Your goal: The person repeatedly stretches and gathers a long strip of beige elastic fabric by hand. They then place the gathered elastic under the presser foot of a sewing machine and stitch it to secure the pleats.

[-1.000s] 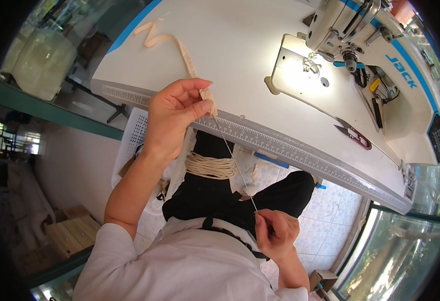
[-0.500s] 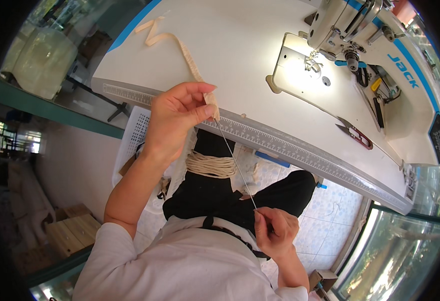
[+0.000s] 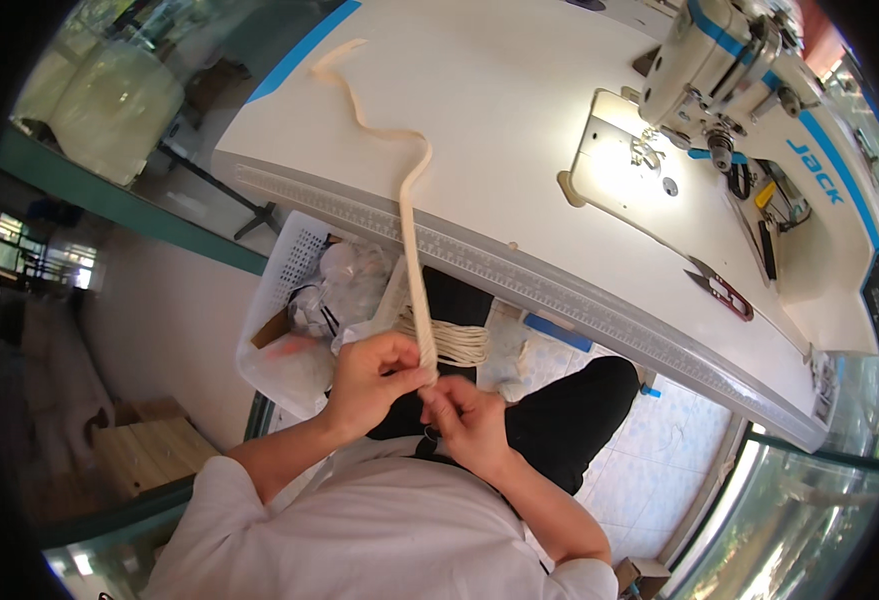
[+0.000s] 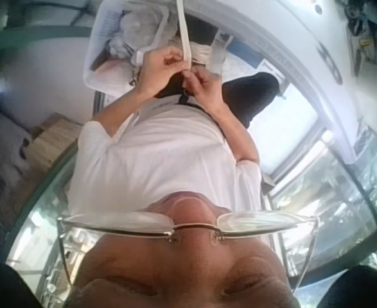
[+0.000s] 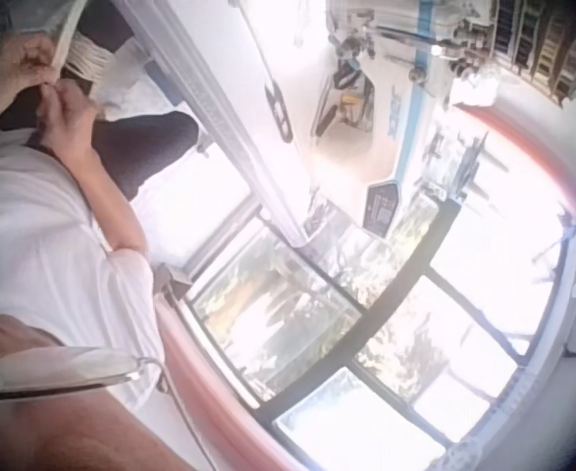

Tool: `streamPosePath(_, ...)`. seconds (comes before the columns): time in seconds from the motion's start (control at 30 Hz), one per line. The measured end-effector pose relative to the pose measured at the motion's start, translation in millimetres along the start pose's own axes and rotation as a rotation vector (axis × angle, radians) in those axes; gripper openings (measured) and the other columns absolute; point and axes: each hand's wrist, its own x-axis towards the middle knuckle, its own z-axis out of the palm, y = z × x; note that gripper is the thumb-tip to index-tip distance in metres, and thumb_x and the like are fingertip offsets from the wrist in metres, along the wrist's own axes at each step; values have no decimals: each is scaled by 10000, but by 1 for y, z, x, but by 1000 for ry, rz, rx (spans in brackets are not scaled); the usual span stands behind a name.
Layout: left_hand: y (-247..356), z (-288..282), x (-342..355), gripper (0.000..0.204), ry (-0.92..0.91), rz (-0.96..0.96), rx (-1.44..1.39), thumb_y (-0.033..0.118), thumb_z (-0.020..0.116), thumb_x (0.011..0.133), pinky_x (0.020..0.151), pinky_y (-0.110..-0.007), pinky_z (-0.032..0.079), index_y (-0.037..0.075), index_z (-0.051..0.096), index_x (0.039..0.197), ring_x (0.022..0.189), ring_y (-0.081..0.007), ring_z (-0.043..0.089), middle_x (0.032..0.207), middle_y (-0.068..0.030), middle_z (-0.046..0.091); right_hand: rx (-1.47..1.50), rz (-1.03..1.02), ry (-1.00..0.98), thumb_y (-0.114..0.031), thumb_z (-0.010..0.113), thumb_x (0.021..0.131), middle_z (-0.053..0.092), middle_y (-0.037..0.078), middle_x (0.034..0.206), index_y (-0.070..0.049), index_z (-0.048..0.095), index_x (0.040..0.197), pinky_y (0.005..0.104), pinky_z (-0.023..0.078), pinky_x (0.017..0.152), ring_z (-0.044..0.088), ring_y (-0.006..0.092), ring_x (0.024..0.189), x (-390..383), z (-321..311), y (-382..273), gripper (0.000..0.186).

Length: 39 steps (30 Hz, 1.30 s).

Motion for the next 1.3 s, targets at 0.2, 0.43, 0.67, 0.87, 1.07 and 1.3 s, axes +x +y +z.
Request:
streamPosePath(0.2, -55, -13, -42, 75, -53, -230, -107, -61, 669, 816, 644, -228, 512, -14, 628, 857, 711, -100, 638, 790, -48, 676, -204, -61, -147, -151, 556, 965, 635, 79, 725, 22, 652, 1000, 266, 496, 632, 583, 108, 659, 28, -20, -8, 200)
streamPosePath(0.43, -53, -22, -58, 102, -311, -223, 172, 7, 700, 803, 675, -235, 503, -6, 666, 898, 738, -71, 620, 777, -44, 680, 100, -13, -157, -237, 478, 1015, 625, 19, 824, 13, 641, 980, 243, 469, 740, 552, 81, 796, 60, 16, -20, 301)
streamPosePath(0.67, 4, -43, 11, 305, -85, 106, -13, 238, 467, 1014, 698, -227, 485, -7, 622, 1111, 778, -88, 587, 964, -33, 666, 10, 21, -373, -189, 557, 971, 629, 47, 807, -11, 673, 929, 273, 478, 693, 574, 118, 753, 12, 21, 20, 218)
streamPosePath(0.87, 13, -11, 19, 258, -50, 380, 419, 124, 566, 939, 495, -327, 388, -24, 571, 727, 528, -205, 514, 621, -116, 559, -182, 45, -398, -187, 604, 940, 675, 99, 930, -1, 676, 991, 294, 501, 757, 633, 167, 842, 1, -3, 17, 206)
streamPosePath(1.07, -38, -3, -24, 281, -144, 288, 419, 107, 590, 902, 496, -402, 381, -12, 506, 662, 537, -334, 495, 609, -145, 499, 180, -8, -95, -303, 436, 1023, 655, 46, 957, 11, 635, 1107, 259, 474, 771, 562, 113, 867, 48, -34, -22, 381)
streamPosePath(1.3, -49, -24, -19, 146, -128, 359, 284, 85, 608, 901, 570, -345, 450, -21, 624, 802, 610, -249, 579, 682, -116, 590, 296, 43, -181, -246, 526, 991, 676, 59, 967, 3, 668, 1060, 238, 465, 782, 580, 98, 841, 50, -1, -1, 295)
